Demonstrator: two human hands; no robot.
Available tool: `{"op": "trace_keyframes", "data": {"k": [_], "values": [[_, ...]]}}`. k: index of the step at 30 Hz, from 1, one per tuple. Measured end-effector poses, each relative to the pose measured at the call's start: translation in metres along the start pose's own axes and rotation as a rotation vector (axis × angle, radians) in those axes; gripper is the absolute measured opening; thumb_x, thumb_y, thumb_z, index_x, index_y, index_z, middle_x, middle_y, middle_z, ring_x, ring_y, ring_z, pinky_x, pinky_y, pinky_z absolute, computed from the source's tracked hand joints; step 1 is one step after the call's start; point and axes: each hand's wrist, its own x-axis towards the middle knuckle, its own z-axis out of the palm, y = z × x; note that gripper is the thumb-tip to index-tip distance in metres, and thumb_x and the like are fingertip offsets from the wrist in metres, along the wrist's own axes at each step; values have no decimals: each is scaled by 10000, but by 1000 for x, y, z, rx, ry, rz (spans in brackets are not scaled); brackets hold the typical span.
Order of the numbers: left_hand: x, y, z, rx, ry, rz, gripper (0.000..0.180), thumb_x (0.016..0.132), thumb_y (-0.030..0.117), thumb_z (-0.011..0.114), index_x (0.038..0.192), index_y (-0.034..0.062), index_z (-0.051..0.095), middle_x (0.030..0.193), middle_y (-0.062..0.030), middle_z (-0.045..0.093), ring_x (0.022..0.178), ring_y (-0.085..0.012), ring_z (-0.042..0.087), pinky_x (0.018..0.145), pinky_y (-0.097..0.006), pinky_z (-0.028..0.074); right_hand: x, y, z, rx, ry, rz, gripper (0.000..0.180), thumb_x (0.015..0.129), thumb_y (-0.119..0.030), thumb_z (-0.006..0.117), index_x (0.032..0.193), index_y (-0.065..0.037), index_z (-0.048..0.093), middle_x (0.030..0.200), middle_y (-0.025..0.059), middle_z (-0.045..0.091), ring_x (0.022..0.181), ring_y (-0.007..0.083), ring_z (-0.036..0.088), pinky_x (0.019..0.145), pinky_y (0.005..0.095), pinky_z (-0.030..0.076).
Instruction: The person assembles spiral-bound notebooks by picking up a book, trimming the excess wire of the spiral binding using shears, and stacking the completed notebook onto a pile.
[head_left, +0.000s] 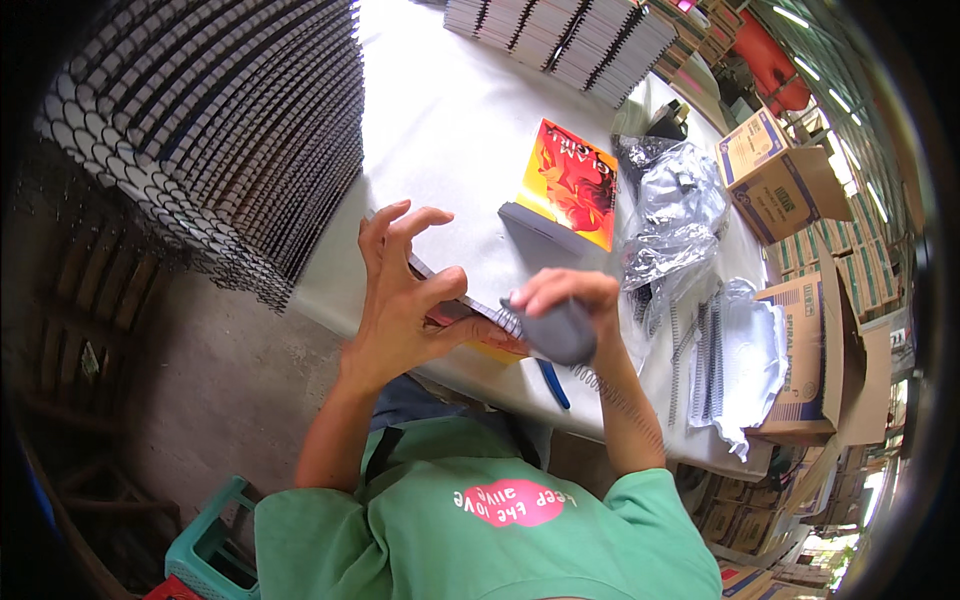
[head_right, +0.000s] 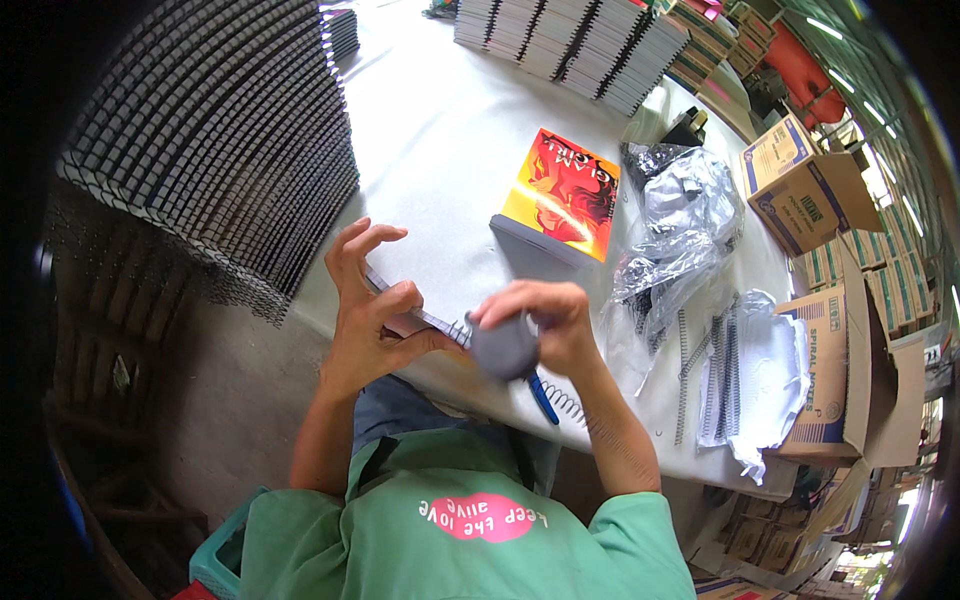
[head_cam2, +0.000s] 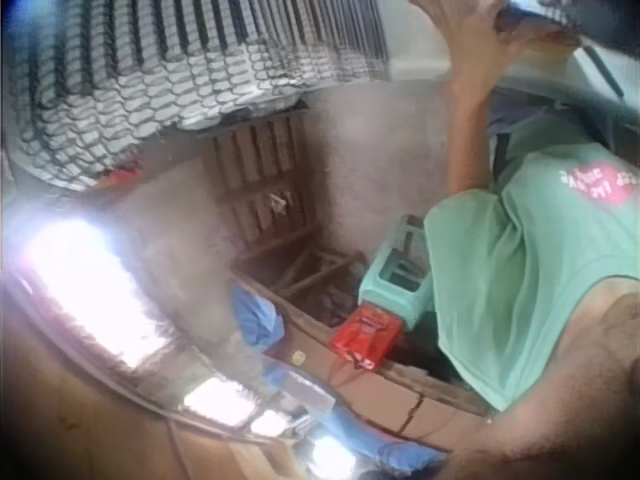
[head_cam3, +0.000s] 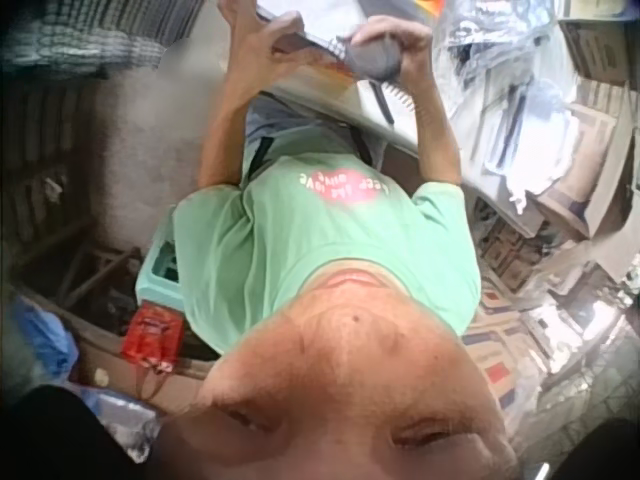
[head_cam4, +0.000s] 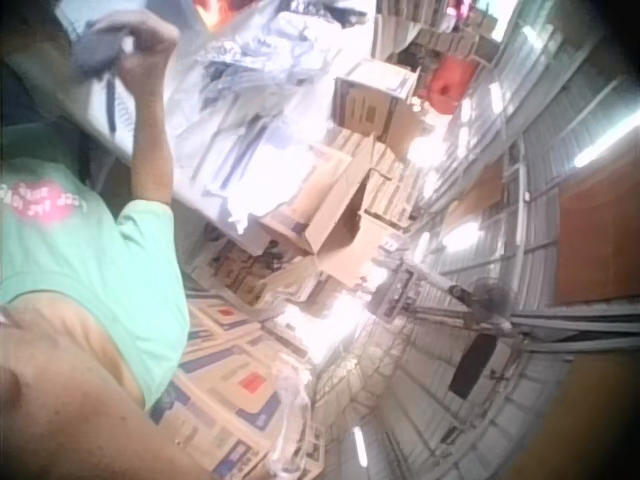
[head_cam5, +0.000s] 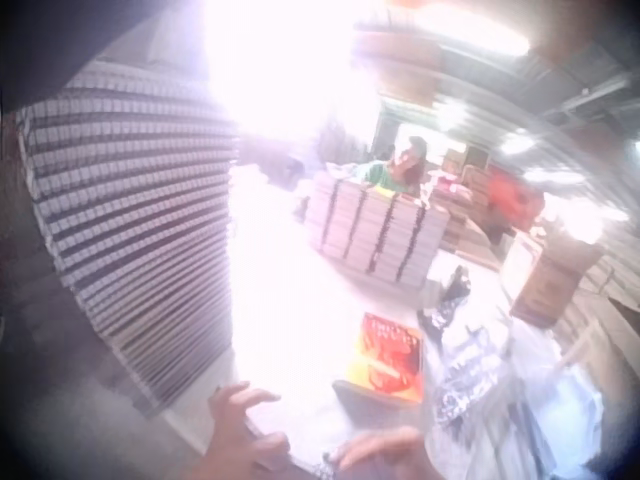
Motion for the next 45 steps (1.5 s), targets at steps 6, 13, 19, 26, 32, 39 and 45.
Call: {"op": "trace_keyframes", "data": {"k": [6,13,19,26,32,39,45], "values": [[7,0,2,-143,62,-7,451,491,387,826,701,108,541,1144,-125,483,1190,-380,275,974,-544,219,14,-3,-9,-216,-54,-64,170,685,103,637,831,23,675,871,124,679,807,204,653,765,299,510],[-1,2,19,124,130,-33,417,523,413,808,697,130,558,819,-33,446,1007,-302,366,862,-498,263,15,-20,-38,-468,192,326,318,869,-230,614,1127,-45,622,1109,94,635,1014,169,588,865,314,475],[1,3,24,179,160,-47,363,546,378,800,714,159,565,783,-21,407,908,-259,375,793,-450,262,21,-59,8,-1261,-202,65,147,776,-155,687,871,-54,638,891,75,641,804,270,605,720,377,466],[4,8,19,221,110,-33,400,519,368,838,754,154,594,797,-28,400,895,-250,364,788,-406,321,26,-61,16,-1046,-33,184,227,731,-183,743,868,-43,628,823,84,635,813,289,609,686,353,479],[2,9,18,230,102,-32,381,523,358,825,772,166,610,802,-30,395,895,-247,357,791,-406,320,27,-56,18,-1171,-101,157,163,760,-101,684,899,-29,639,815,118,644,726,282,629,629,333,490],[5,12,17,237,83,-54,374,508,328,820,763,163,601,819,-36,420,904,-260,363,785,-415,324,27,-53,7,-974,-234,179,222,749,-114,684,961,-57,653,835,99,641,728,259,624,639,352,486],[0,10,18,224,86,-97,319,560,365,797,754,186,618,845,-27,430,953,-267,394,808,-515,275,23,-58,31,-1124,-91,182,409,806,-450,600,754,-51,677,691,58,629,663,272,618,692,375,442]]}}
